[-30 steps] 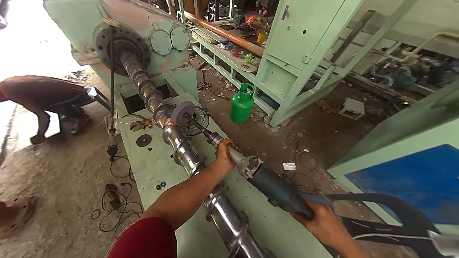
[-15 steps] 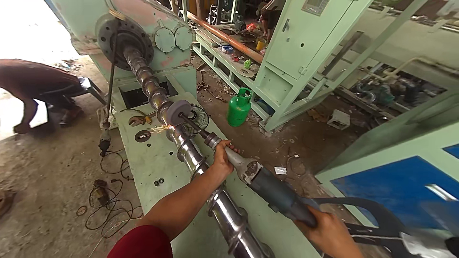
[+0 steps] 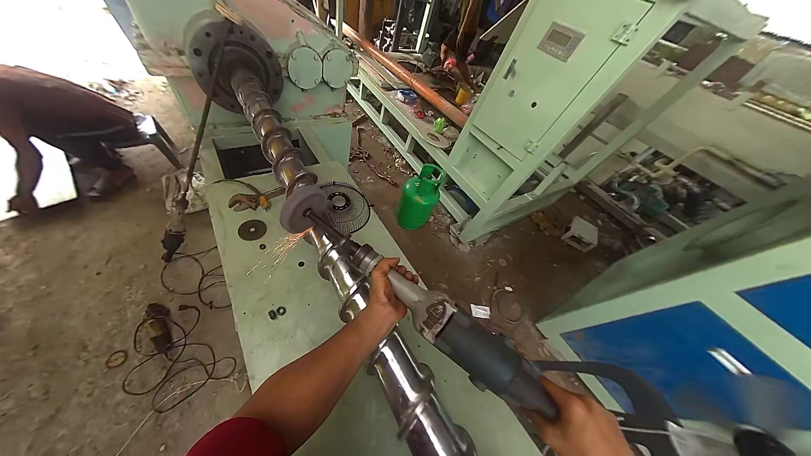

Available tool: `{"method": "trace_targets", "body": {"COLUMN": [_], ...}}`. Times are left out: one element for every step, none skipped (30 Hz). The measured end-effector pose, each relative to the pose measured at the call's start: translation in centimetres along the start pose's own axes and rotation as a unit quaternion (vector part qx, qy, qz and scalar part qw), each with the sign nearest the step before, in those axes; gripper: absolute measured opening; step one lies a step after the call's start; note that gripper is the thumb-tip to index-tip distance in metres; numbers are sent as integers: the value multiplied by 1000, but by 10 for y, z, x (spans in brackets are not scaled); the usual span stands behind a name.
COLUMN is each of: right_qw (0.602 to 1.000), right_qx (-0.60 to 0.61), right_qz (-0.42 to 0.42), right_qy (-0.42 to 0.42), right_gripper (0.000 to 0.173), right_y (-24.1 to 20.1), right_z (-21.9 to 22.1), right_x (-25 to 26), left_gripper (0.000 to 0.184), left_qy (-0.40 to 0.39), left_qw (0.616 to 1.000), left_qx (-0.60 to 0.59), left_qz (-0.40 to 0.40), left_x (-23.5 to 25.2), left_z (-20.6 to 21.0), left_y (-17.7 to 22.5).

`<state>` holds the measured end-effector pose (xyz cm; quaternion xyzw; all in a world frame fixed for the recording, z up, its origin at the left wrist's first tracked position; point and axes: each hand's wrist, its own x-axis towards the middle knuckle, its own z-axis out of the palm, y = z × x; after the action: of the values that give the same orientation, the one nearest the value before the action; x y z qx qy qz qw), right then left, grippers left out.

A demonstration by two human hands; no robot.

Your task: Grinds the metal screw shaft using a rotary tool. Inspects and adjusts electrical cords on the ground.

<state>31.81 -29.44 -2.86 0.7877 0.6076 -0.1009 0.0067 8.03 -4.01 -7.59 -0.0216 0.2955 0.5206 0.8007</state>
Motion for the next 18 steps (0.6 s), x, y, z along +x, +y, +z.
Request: {"method": "trace_targets", "body": {"right_qw": [1000, 1000, 1000, 1000, 1000, 1000, 1000, 999, 999, 999, 999, 999, 999, 999, 999, 999, 998, 998], "right_qx": [-4, -8, -14, -19, -22, -25, -30, -32, -32, -34, -36, -39, -41, -43, -46, -49, -52, -55], "right_qz": [2, 2, 4, 6, 6, 4, 1, -1, -1, -2, -4, -8, -11, -13, -15, -19, -21, -20], "right_qy": [-1, 1, 0, -4, -9, -9, -8, -6, -7, -8, -6, 0, 4, 7, 11, 16, 20, 20], "right_gripper": [40, 40, 39, 39, 39, 39, 39, 38, 38, 38, 38, 38, 37, 36, 35, 35, 35, 35], "right_y": [-1, -3, -4, -6, -8, -9, -10, -12, -13, -14, -14, -14, -15, -16, -17, -17, -18, -18], "right_z": [-2, -3, -5, -7, -9, -11, -13, -14, -15, -16, -17, -18, -19, -20, -22, -23, -24, -25], "right_x": [-2, -3, -4, -5, -6, -7, -8, -9, -10, -11, -12, -13, -13, -14, -14, -15, -16, -16], "left_gripper": [19, 19, 20, 21, 21, 22, 22, 22, 23, 23, 23, 24, 24, 24, 24, 25, 25, 25], "left_qy": [-1, -2, -2, -2, -3, -3, -4, -6, -7, -9, -9, -9, -8, -9, -10, -11, -11, -11], "left_qw": [1000, 1000, 1000, 1000, 1000, 999, 999, 999, 999, 999, 999, 999, 999, 999, 999, 998, 998, 998], "left_qx": [-6, -13, -20, -25, -29, -33, -37, -39, -41, -43, -45, -47, -47, -48, -50, -53, -55, -57], "left_qz": [0, 1, 3, 6, 7, 8, 9, 9, 10, 9, 8, 8, 9, 10, 10, 9, 8, 7], "left_x": [-2, -3, -5, -6, -8, -9, -10, -11, -11, -12, -13, -14, -15, -15, -16, -16, -17, -17], "left_z": [-1, -3, -5, -6, -9, -10, -12, -13, -14, -15, -15, -15, -15, -16, -16, -17, -17, -18], "left_y": [0, 1, 1, 1, 2, 3, 3, 4, 4, 5, 5, 5, 6, 6, 7, 7, 7, 7]}}
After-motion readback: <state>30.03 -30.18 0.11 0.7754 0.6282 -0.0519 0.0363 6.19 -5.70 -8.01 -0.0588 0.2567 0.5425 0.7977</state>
